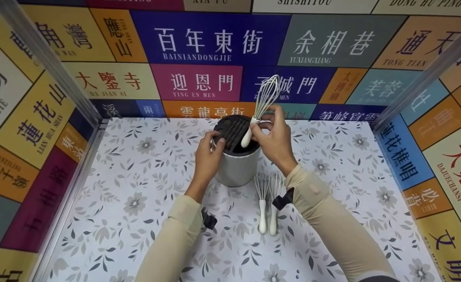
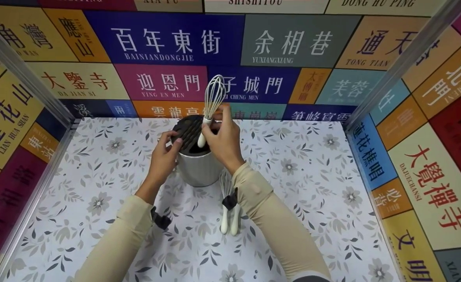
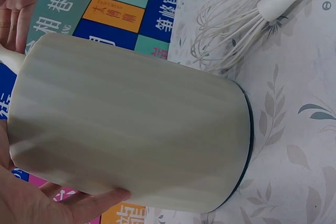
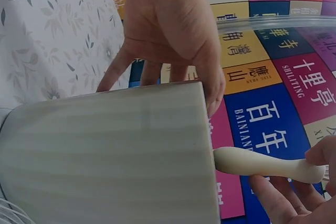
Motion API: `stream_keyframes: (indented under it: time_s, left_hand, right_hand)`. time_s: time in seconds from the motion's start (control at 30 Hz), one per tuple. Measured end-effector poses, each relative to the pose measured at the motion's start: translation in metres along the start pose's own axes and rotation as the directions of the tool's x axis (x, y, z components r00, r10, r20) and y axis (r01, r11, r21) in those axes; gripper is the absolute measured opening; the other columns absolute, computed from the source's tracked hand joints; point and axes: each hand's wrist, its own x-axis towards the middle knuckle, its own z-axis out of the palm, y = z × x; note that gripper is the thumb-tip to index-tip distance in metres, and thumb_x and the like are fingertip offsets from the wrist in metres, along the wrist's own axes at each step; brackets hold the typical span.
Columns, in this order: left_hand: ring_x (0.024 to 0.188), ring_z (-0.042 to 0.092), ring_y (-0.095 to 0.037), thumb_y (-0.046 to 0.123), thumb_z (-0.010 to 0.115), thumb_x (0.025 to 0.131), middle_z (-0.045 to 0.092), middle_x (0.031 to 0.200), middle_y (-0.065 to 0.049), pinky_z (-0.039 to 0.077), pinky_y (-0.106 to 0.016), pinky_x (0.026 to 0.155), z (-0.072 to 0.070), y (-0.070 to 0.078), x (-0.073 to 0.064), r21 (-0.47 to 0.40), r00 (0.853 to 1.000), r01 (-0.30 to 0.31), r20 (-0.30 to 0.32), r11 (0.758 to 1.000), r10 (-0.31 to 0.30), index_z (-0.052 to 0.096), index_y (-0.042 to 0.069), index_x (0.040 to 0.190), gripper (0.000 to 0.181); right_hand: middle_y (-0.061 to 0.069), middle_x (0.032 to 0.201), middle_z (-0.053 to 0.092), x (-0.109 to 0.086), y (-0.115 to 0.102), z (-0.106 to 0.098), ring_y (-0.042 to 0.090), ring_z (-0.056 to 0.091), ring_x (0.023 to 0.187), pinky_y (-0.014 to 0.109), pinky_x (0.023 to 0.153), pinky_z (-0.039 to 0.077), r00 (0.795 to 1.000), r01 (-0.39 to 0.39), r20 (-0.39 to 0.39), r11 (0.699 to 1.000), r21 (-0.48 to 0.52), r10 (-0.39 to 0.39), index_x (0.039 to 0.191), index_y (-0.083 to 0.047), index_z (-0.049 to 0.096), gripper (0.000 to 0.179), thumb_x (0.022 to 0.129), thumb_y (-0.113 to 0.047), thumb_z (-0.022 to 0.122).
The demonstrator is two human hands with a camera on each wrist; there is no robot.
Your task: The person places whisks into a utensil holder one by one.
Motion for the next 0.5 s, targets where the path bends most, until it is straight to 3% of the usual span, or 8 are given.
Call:
stream_keyframes:
  time_s: [0.3,0.5]
  left_hand:
    - [0.094,0.054,-0.022,0.029,0.058,0.103,0.059,0.109,-0.009,0.044,-0.037,0.081,0.001,-0.001,0.001,-0.003,1.0,-0.008,-0.012,1.0,0.008,0.061,0.016,0.127,0.028]
    - [0.093,0.053,-0.022,0.028,0.058,0.103,0.058,0.107,-0.009,0.044,-0.037,0.08,0.002,-0.001,0.0,-0.005,1.0,-0.014,-0.019,1.0,0.014,0.061,0.015,0.127,0.027]
  right_hand:
    - [0.004,0.113,0.069,-0.006,0.014,0.009,0.015,0.072,0.098,0.034,0.078,0.058,0.999,0.034,0.028,0.986,-0.163,-0.03,0.133,-0.01,0.045,0.048,0.093,-0.02,0.071]
    - [0.004,0.109,0.072,-0.011,0.02,0.015,0.014,0.073,0.092,0.034,0.079,0.058,0.997,0.061,0.048,0.984,-0.169,-0.054,0.126,-0.01,0.047,0.044,0.091,-0.017,0.073]
